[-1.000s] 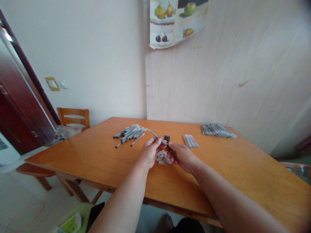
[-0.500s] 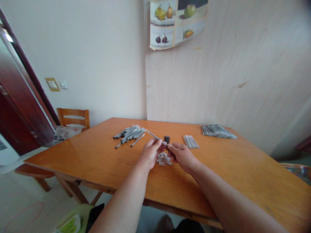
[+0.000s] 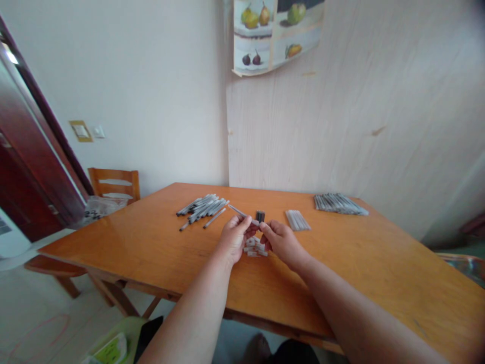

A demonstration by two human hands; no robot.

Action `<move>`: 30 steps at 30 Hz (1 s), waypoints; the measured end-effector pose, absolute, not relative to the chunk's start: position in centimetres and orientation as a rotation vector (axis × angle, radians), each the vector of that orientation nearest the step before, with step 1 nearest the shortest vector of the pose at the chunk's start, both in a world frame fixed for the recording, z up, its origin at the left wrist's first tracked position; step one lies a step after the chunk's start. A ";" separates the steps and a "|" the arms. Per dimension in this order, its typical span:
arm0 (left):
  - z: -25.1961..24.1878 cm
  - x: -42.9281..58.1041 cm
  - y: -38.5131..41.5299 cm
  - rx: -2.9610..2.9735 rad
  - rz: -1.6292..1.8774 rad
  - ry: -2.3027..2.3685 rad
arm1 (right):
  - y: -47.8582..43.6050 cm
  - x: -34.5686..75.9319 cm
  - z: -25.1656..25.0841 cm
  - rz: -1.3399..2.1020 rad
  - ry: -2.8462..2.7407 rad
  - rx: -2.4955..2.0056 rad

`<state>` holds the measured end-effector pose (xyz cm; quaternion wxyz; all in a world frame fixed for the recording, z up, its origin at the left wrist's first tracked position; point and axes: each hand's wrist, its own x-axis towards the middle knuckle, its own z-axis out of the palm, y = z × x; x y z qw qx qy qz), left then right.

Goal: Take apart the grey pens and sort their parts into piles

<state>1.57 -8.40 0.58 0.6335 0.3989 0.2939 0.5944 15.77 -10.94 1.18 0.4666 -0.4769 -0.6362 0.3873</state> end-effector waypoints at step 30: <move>0.4 1.6 -8.4 0.906 1.356 0.716 | -10.9 15.8 1.1 1.015 -1.508 -1.155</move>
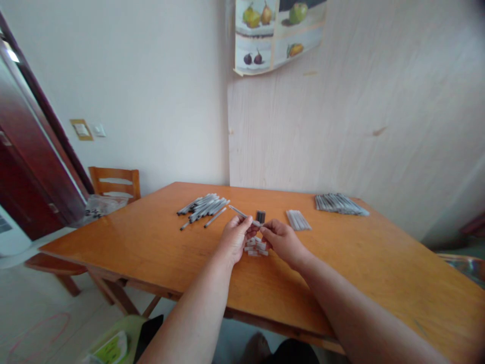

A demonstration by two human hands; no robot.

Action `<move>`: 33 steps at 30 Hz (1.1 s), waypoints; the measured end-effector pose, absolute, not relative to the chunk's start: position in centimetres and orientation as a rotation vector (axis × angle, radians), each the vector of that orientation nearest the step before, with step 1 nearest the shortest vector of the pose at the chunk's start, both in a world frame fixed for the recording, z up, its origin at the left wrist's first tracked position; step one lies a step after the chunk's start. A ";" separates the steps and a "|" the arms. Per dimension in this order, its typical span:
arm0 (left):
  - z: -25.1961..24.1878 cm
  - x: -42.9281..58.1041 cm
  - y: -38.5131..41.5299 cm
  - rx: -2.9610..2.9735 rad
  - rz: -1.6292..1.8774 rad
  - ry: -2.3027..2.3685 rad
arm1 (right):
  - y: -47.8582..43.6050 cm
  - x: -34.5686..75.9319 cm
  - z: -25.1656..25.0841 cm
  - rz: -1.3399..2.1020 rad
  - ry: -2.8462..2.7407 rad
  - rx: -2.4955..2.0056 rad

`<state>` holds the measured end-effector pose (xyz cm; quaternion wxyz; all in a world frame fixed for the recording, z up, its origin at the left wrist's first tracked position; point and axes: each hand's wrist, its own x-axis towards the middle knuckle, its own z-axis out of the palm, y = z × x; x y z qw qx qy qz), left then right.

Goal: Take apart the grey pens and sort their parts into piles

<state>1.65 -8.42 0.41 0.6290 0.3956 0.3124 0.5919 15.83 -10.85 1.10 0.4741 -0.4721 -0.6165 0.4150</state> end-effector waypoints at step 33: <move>0.4 1.8 -8.5 0.898 1.337 0.736 | -10.2 16.6 0.2 0.642 -1.696 -1.225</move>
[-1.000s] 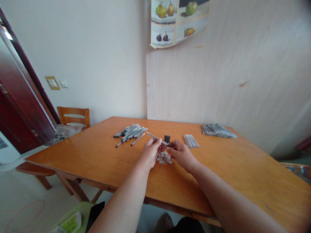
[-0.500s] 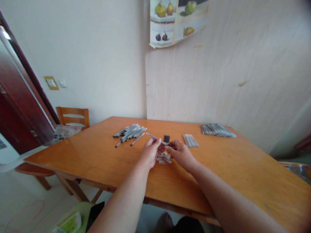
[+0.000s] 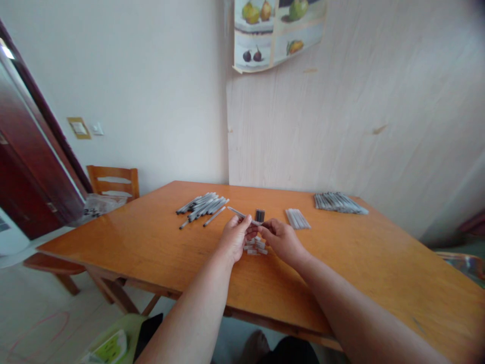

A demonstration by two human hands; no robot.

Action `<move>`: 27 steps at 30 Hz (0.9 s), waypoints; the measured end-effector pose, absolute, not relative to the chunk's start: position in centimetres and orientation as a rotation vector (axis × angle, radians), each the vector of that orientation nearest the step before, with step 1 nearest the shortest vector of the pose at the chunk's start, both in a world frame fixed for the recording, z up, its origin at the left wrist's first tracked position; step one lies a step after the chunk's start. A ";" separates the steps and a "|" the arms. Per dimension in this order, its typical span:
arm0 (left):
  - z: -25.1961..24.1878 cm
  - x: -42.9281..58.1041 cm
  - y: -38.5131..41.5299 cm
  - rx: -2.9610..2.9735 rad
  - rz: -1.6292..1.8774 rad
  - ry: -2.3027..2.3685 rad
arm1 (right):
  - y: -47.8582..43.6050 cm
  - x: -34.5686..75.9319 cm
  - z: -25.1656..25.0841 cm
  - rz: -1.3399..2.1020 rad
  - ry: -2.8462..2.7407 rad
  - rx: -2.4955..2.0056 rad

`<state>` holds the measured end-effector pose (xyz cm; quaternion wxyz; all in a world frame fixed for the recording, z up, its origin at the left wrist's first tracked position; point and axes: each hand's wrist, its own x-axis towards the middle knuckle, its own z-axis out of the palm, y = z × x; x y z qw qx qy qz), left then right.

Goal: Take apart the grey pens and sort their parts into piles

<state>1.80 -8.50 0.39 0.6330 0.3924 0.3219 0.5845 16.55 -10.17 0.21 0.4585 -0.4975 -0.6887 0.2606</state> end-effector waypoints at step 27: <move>-0.1 1.7 -8.0 0.840 1.366 0.741 | -10.5 16.8 1.1 0.498 -1.749 -1.221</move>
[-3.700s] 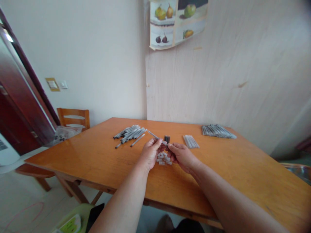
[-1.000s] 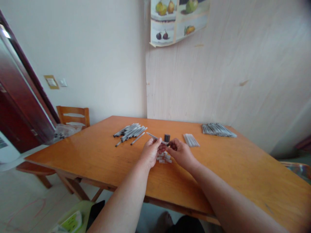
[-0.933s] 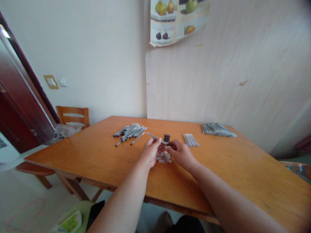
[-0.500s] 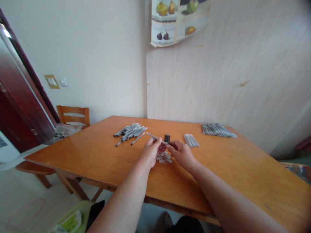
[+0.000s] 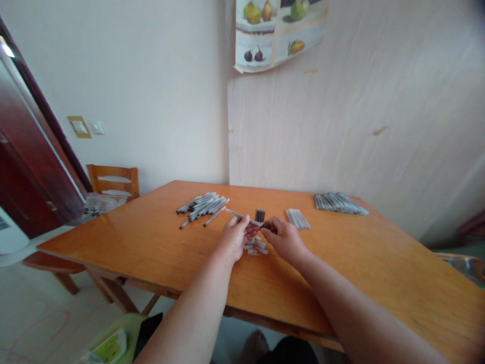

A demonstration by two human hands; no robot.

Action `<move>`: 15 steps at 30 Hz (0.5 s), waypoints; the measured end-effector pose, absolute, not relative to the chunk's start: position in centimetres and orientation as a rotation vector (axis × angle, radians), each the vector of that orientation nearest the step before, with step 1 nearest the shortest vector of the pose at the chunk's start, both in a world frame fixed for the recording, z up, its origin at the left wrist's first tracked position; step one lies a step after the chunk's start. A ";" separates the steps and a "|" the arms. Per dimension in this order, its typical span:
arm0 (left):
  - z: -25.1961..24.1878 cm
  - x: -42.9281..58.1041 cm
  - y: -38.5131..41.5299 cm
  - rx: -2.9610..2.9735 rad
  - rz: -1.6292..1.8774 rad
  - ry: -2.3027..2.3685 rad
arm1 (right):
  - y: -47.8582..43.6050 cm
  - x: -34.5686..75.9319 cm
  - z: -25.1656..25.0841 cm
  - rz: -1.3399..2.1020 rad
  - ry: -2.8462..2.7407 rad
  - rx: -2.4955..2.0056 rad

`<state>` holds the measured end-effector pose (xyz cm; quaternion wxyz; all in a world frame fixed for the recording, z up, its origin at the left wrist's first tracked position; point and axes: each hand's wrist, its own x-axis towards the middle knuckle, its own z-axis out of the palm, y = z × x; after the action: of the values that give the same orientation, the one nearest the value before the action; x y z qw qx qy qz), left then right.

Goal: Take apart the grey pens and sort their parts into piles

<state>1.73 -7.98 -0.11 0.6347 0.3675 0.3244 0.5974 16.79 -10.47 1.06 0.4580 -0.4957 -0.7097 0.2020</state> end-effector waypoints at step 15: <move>0.1 1.2 -7.6 0.651 1.400 0.670 | -8.6 21.2 2.0 0.305 -1.830 -1.499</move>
<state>1.24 -7.60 0.14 0.6664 0.2884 0.2966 0.6203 21.16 -8.64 1.95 0.3694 -0.5842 -0.7129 0.1188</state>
